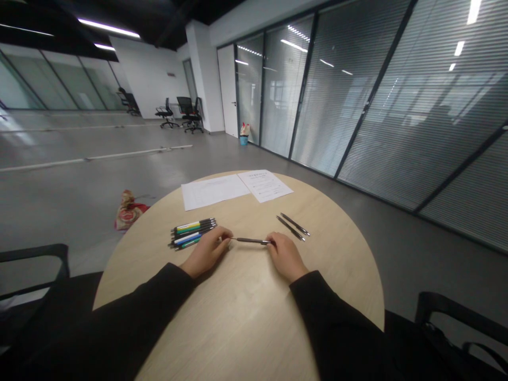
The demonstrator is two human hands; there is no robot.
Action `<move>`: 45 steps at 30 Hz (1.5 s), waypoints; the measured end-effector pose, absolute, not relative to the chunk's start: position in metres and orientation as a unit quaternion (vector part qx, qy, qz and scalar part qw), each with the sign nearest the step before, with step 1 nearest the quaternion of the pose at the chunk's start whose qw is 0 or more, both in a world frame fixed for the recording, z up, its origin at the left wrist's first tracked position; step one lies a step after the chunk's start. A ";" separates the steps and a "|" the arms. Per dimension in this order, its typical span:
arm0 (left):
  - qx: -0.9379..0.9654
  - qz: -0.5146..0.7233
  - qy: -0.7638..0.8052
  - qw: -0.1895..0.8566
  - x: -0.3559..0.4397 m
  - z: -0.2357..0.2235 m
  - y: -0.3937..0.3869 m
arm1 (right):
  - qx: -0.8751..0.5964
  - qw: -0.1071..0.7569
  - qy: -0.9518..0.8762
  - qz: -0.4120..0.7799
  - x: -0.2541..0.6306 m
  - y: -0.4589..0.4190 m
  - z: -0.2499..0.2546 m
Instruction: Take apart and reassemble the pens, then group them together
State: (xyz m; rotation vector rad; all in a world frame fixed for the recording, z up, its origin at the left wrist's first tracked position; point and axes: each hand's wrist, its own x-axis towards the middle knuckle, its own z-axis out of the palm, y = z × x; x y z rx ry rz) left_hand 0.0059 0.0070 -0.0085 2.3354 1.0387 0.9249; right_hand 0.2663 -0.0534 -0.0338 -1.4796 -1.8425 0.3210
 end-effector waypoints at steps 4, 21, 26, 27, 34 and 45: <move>0.851 0.322 0.354 0.218 0.008 -0.006 0.003 | -0.565 0.360 -0.732 0.124 0.265 -0.054 -0.036; 0.845 0.340 0.383 0.150 0.000 -0.017 0.015 | -0.561 0.415 -0.697 0.164 0.265 -0.053 -0.035; 0.854 0.318 0.376 0.168 0.001 -0.013 0.013 | -0.556 0.419 -0.698 0.166 0.264 -0.054 -0.033; 0.854 0.319 0.373 0.173 0.002 -0.012 0.013 | -0.555 0.417 -0.700 0.166 0.264 -0.054 -0.033; 0.855 0.333 0.350 0.190 0.006 -0.008 0.010 | -0.552 0.382 -0.726 0.151 0.265 -0.053 -0.034; 0.840 0.335 0.351 0.244 0.016 -0.004 0.014 | -0.567 0.355 -0.736 0.100 0.265 -0.054 -0.035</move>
